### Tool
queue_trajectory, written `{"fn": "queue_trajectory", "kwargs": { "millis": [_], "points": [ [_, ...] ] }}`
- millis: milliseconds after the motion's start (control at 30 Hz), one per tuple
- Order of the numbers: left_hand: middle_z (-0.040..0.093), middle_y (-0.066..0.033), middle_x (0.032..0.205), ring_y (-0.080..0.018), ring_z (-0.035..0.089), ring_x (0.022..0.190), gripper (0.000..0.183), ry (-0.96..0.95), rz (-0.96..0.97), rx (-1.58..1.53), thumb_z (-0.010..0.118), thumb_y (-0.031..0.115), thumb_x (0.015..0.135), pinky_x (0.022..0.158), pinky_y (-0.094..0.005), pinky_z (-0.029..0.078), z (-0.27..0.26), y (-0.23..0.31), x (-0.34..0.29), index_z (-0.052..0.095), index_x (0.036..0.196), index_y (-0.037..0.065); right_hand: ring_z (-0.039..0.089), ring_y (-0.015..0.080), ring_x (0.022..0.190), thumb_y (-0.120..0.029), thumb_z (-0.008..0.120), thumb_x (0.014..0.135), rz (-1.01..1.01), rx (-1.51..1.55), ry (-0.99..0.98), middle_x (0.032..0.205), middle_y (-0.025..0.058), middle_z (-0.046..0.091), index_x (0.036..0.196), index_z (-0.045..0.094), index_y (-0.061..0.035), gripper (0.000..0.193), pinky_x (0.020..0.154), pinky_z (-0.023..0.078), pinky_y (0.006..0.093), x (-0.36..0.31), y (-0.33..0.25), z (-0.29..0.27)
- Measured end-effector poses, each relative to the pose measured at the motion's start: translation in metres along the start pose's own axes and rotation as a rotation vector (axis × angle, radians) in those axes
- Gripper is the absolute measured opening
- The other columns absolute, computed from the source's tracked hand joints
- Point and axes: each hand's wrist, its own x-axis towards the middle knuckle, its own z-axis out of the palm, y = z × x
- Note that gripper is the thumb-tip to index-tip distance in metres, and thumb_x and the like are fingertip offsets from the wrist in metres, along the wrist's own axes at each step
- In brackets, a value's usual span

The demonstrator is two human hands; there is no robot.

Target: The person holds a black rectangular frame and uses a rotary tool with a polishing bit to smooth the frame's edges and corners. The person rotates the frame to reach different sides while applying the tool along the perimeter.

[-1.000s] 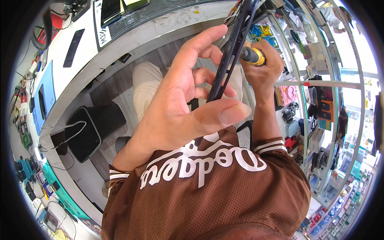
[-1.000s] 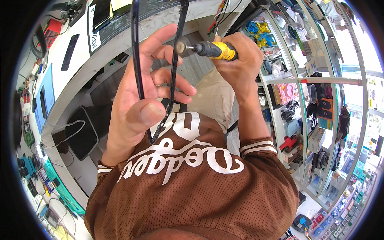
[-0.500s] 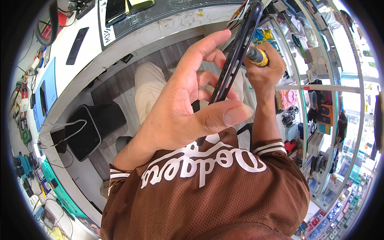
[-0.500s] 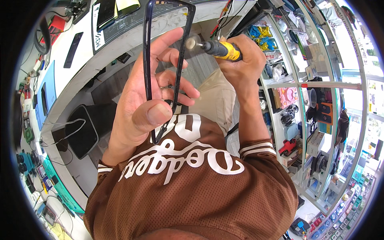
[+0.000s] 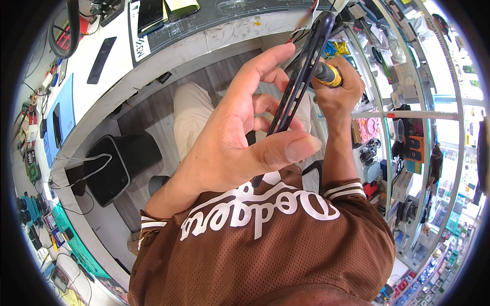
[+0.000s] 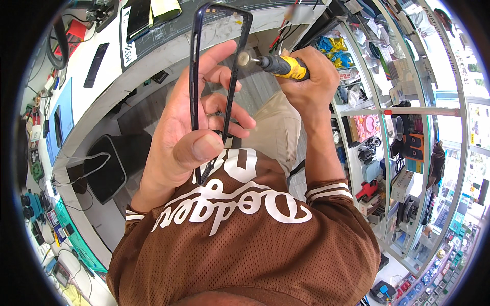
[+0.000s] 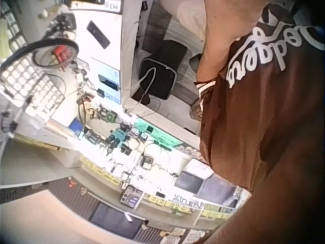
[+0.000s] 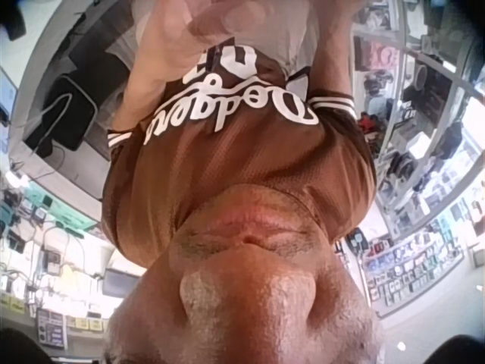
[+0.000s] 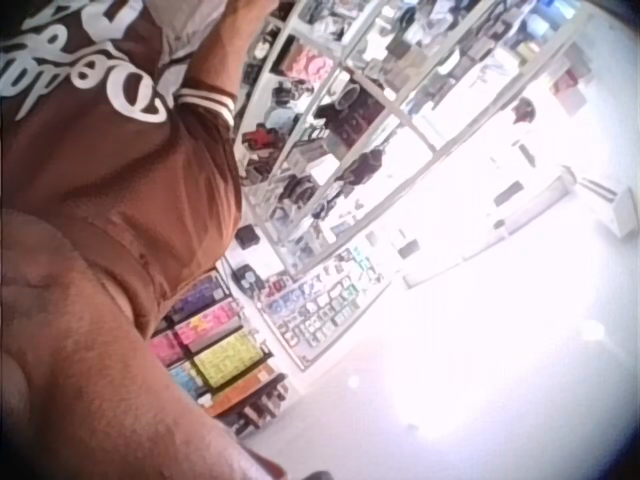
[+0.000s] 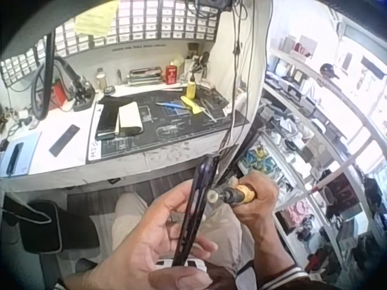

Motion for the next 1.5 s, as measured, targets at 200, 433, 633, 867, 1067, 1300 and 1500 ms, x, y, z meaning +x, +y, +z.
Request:
{"fn": "queue_trajectory", "kwargs": {
  "millis": [200, 433, 633, 867, 1067, 1300, 1500],
  "points": [
    [0.043, -0.0059, 0.125, -0.0207, 0.067, 0.096, 0.124, 0.006, -0.002, 0.009, 0.091, 0.05, 0.064, 0.084, -0.0325, 0.057, 0.002, 0.001, 0.002, 0.028, 0.158, -0.001, 0.062, 0.0246, 0.06, -0.011, 0.086, 0.071, 0.022, -0.022, 0.034, 0.068, 0.0091, 0.063, 0.079, 0.068, -0.0067, 0.02, 0.059, 0.048, 0.0329, 0.008, 0.003, 0.002],
    [0.044, -0.0063, 0.123, -0.0203, 0.067, 0.096, 0.124, -0.01, -0.011, 0.016, 0.091, 0.051, 0.064, 0.084, -0.0335, 0.057, -0.001, 0.002, 0.001, 0.028, 0.158, -0.001, 0.061, 0.0236, 0.059, -0.011, 0.085, 0.071, 0.024, -0.021, 0.039, 0.067, 0.0084, 0.063, 0.078, 0.068, -0.0071, 0.02, 0.059, 0.049, 0.0332, 0.01, -0.003, 0.0],
    [0.046, -0.0079, 0.125, -0.0226, 0.067, 0.096, 0.13, 0.021, 0.015, 0.038, 0.087, 0.064, 0.066, 0.08, -0.0371, 0.057, 0.006, -0.007, 0.003, 0.022, 0.161, 0.001, 0.063, 0.026, 0.064, -0.009, 0.084, 0.068, 0.011, 0.037, 0.02, 0.076, 0.0108, 0.064, 0.081, 0.067, -0.006, 0.021, 0.061, 0.049, 0.0338, -0.006, 0.012, -0.005],
    [0.051, -0.0089, 0.133, -0.0241, 0.068, 0.102, 0.106, -0.182, 0.141, 0.028, 0.066, 0.066, 0.089, 0.082, -0.0366, 0.058, -0.021, -0.027, 0.05, 0.023, 0.16, 0.0, 0.049, 0.0042, 0.058, -0.031, 0.074, 0.094, 0.836, 0.839, -0.045, 0.065, -0.0037, 0.053, 0.082, 0.064, -0.0082, 0.027, 0.053, 0.037, 0.0237, -0.013, 0.01, -0.01],
    [0.055, -0.0098, 0.132, -0.0243, 0.065, 0.11, 0.102, -0.329, -0.076, -0.062, 0.063, 0.067, 0.091, 0.09, -0.0371, 0.056, -0.012, -0.042, 0.08, 0.026, 0.159, 0.0, 0.042, 0.0069, 0.052, -0.032, 0.069, 0.097, 0.905, 1.247, 0.069, 0.059, -0.0038, 0.046, 0.104, 0.067, 0.0006, 0.034, 0.051, 0.034, 0.0255, -0.013, 0.006, -0.03],
    [0.054, -0.0126, 0.138, -0.027, 0.061, 0.117, 0.108, -0.416, -0.203, -0.097, 0.069, 0.07, 0.085, 0.095, -0.0401, 0.051, -0.001, -0.058, 0.098, 0.028, 0.16, 0.005, 0.043, 0.0058, 0.052, -0.031, 0.07, 0.095, 0.844, 0.956, 0.046, 0.058, -0.004, 0.048, 0.104, 0.07, 0.0008, 0.033, 0.05, 0.032, 0.0244, 0.0, 0.005, -0.042],
    [0.056, -0.0164, 0.136, -0.0252, 0.064, 0.114, 0.105, -0.513, -0.183, -0.038, 0.062, 0.07, 0.089, 0.095, -0.0361, 0.051, 0.014, -0.055, 0.107, 0.027, 0.158, 0.0, 0.043, 0.0042, 0.053, -0.028, 0.074, 0.093, 0.83, 0.887, 0.113, 0.061, -0.0049, 0.051, 0.099, 0.072, -0.0007, 0.028, 0.051, 0.031, 0.0221, 0.004, 0.007, -0.052]
  ]
}}
